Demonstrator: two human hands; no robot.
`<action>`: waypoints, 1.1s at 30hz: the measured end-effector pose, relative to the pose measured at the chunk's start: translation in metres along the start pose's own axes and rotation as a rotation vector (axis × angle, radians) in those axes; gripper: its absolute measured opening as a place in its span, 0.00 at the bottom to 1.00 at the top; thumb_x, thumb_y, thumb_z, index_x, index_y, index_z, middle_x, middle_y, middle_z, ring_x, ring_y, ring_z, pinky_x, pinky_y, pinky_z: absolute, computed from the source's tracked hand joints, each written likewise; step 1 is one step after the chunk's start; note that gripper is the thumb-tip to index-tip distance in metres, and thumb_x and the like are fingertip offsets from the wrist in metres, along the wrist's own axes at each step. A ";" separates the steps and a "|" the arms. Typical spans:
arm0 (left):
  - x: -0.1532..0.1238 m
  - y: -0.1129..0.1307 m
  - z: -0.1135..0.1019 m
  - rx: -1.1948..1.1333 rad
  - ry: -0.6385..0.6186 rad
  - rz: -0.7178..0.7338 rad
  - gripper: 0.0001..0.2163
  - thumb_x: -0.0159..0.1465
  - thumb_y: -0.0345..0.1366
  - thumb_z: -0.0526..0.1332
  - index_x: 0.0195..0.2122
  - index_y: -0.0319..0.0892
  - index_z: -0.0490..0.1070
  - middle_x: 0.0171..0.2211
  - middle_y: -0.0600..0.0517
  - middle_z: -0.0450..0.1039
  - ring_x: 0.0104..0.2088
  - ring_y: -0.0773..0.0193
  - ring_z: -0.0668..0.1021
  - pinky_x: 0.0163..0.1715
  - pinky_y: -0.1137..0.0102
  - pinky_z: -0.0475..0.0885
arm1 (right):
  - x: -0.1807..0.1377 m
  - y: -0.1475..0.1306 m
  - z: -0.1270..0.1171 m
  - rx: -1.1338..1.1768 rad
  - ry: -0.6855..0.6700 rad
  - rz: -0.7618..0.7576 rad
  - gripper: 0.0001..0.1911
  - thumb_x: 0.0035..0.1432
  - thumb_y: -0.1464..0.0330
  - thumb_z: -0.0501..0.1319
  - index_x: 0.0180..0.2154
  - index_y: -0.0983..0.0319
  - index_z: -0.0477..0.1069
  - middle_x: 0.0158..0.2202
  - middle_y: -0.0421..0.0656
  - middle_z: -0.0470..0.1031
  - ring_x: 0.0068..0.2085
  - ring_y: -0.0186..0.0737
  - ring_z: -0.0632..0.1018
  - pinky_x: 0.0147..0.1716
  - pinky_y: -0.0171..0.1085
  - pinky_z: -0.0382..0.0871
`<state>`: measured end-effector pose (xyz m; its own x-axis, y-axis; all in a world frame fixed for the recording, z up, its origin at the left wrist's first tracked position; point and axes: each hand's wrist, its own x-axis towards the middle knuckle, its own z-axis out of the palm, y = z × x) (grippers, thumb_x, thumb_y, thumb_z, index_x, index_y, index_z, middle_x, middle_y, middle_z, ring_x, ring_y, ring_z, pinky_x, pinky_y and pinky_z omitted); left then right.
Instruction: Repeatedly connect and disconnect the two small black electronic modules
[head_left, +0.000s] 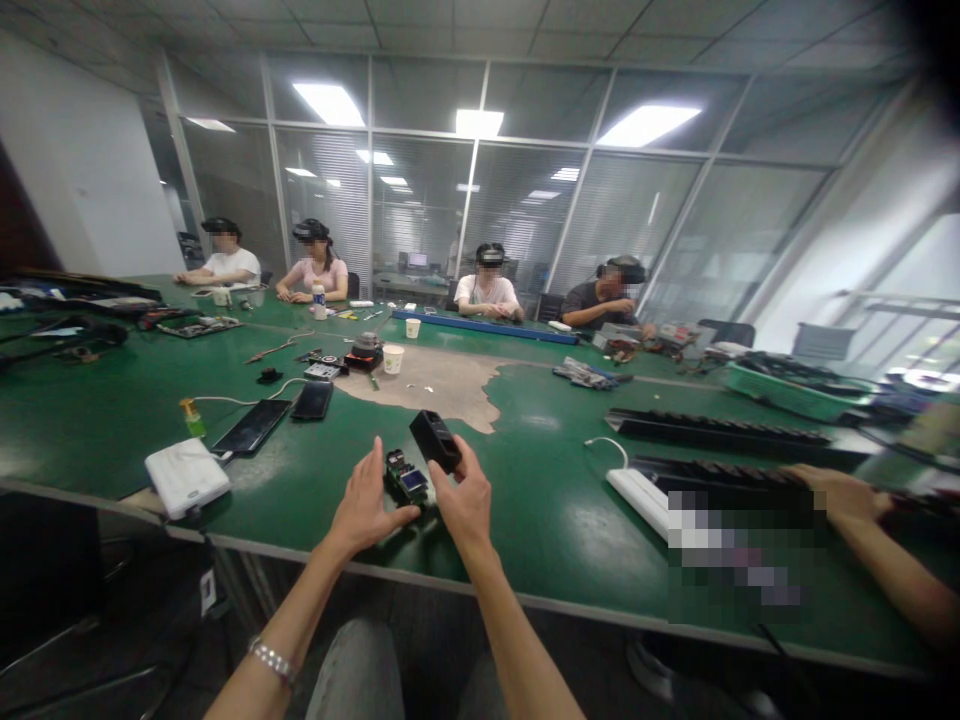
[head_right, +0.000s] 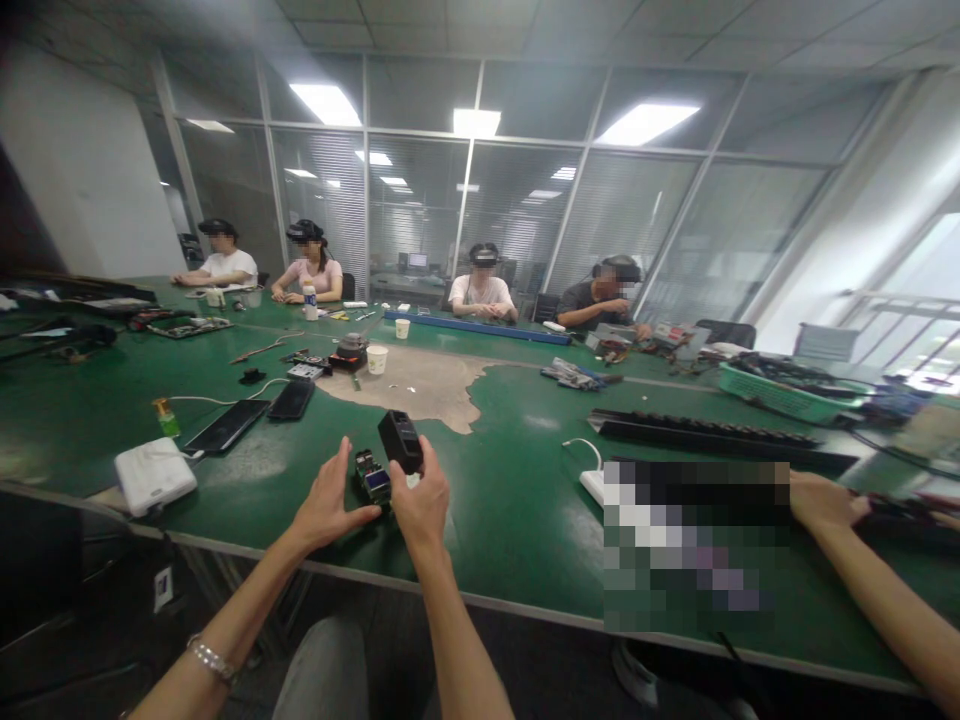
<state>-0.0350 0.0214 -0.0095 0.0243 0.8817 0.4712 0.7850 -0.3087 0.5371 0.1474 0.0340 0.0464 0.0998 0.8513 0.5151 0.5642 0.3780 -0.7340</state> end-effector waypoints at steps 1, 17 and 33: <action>0.000 0.001 0.001 0.018 -0.007 -0.021 0.57 0.50 0.55 0.66 0.69 0.38 0.29 0.66 0.34 0.48 0.65 0.41 0.56 0.61 0.48 0.55 | 0.002 0.004 -0.004 -0.023 0.013 0.008 0.32 0.57 0.61 0.59 0.61 0.61 0.61 0.48 0.48 0.76 0.45 0.45 0.78 0.46 0.40 0.70; 0.000 0.017 -0.006 0.052 -0.075 -0.129 0.58 0.51 0.57 0.65 0.68 0.34 0.27 0.60 0.34 0.62 0.60 0.43 0.66 0.57 0.53 0.60 | -0.019 0.051 -0.006 -0.252 0.016 -0.105 0.37 0.55 0.62 0.61 0.62 0.73 0.57 0.56 0.58 0.69 0.54 0.54 0.69 0.54 0.47 0.62; -0.003 0.015 -0.010 -0.004 -0.089 -0.049 0.56 0.53 0.53 0.65 0.68 0.36 0.26 0.59 0.36 0.65 0.60 0.45 0.67 0.58 0.53 0.58 | -0.024 0.046 -0.010 -0.299 -0.022 -0.037 0.28 0.58 0.63 0.58 0.57 0.70 0.65 0.46 0.56 0.74 0.47 0.52 0.73 0.48 0.44 0.65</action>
<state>-0.0298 0.0107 0.0038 0.0410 0.9240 0.3803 0.7844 -0.2655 0.5606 0.1790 0.0270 0.0050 0.0586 0.8476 0.5273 0.7835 0.2883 -0.5504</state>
